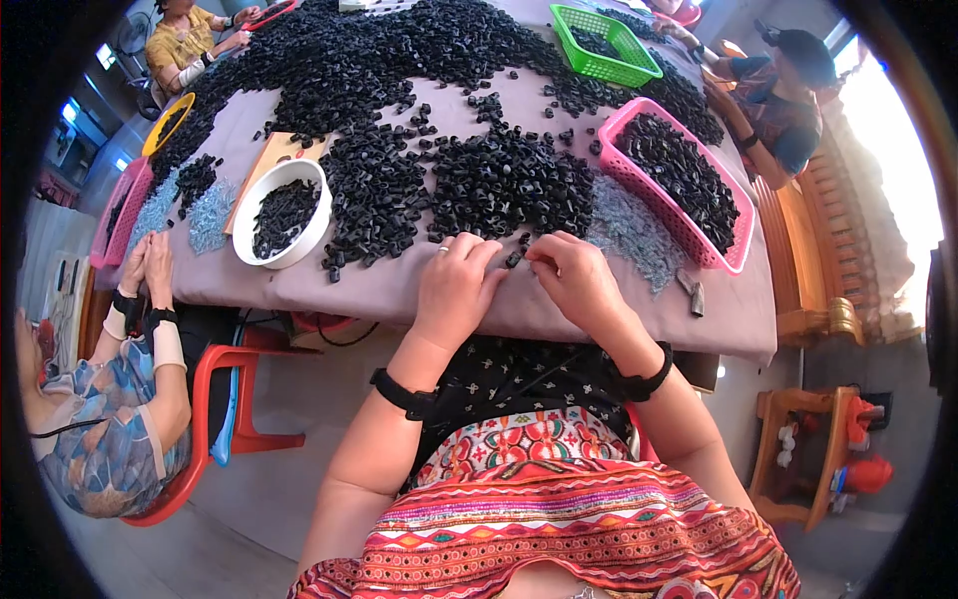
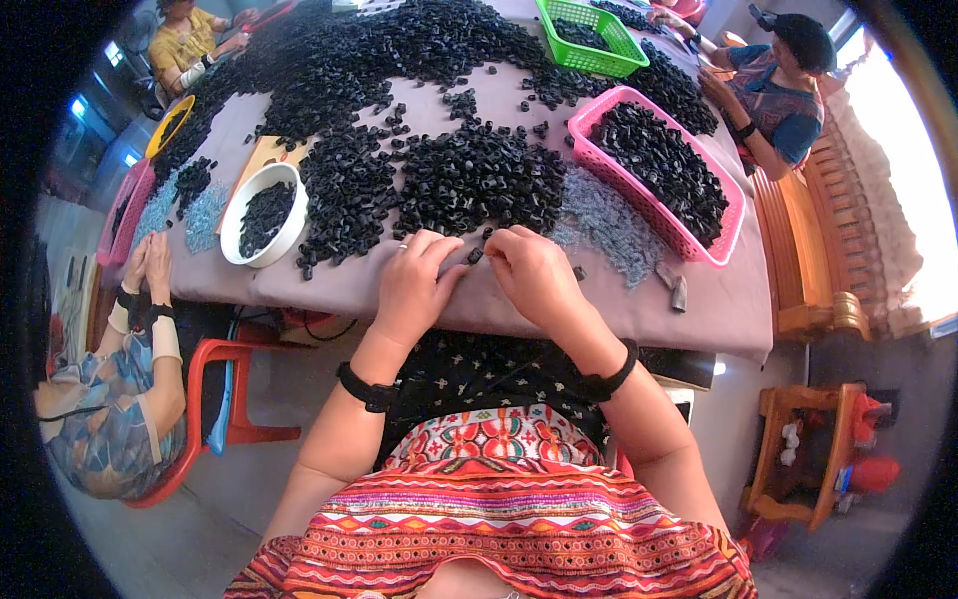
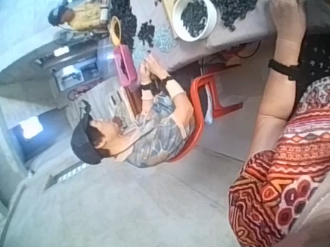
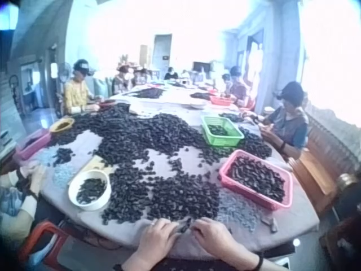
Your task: Assembling small black plastic shoe components at a communal work table.
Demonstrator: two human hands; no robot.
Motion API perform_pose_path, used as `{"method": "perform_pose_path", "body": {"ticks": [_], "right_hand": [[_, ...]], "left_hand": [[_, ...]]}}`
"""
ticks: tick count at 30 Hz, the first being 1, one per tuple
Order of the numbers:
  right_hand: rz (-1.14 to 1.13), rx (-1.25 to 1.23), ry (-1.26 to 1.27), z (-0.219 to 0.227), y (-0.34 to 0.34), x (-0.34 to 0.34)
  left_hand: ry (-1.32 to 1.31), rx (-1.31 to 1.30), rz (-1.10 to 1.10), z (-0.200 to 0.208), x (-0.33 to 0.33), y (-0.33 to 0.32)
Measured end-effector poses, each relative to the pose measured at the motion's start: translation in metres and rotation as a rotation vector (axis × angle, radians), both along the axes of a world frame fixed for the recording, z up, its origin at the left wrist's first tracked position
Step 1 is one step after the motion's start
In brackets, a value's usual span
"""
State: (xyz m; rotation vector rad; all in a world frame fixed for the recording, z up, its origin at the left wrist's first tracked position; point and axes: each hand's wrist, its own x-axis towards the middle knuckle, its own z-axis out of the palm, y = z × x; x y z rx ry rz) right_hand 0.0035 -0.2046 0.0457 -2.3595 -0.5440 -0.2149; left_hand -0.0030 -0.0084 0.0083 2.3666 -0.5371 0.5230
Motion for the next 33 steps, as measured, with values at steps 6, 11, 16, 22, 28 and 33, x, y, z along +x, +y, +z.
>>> {"method": "perform_pose_path", "body": {"ticks": [6, 11, 16, 22, 28, 33], "right_hand": [[-0.034, -0.239, -0.198, -0.009, 0.022, 0.007], [0.069, -0.155, -0.184, -0.015, 0.036, 0.003], [0.017, 0.117, -0.04, -0.019, 0.029, -0.001], [-0.048, 0.156, -0.009, -0.021, 0.027, 0.0], [-0.116, 0.06, -0.17, -0.023, 0.039, 0.002], [-0.099, 0.094, -0.159, -0.035, 0.032, 0.001]], "left_hand": [[-0.002, 0.002, -0.005, 0.003, 0.001, 0.003], [0.009, -0.004, 0.004, -0.001, 0.0, 0.003], [-0.026, -0.069, -0.014, -0.003, 0.001, -0.003], [-0.028, -0.079, 0.01, -0.009, 0.001, -0.002], [-0.052, -0.041, -0.006, -0.011, 0.004, 0.001], [-0.072, -0.028, 0.003, -0.01, 0.004, -0.002]]}}
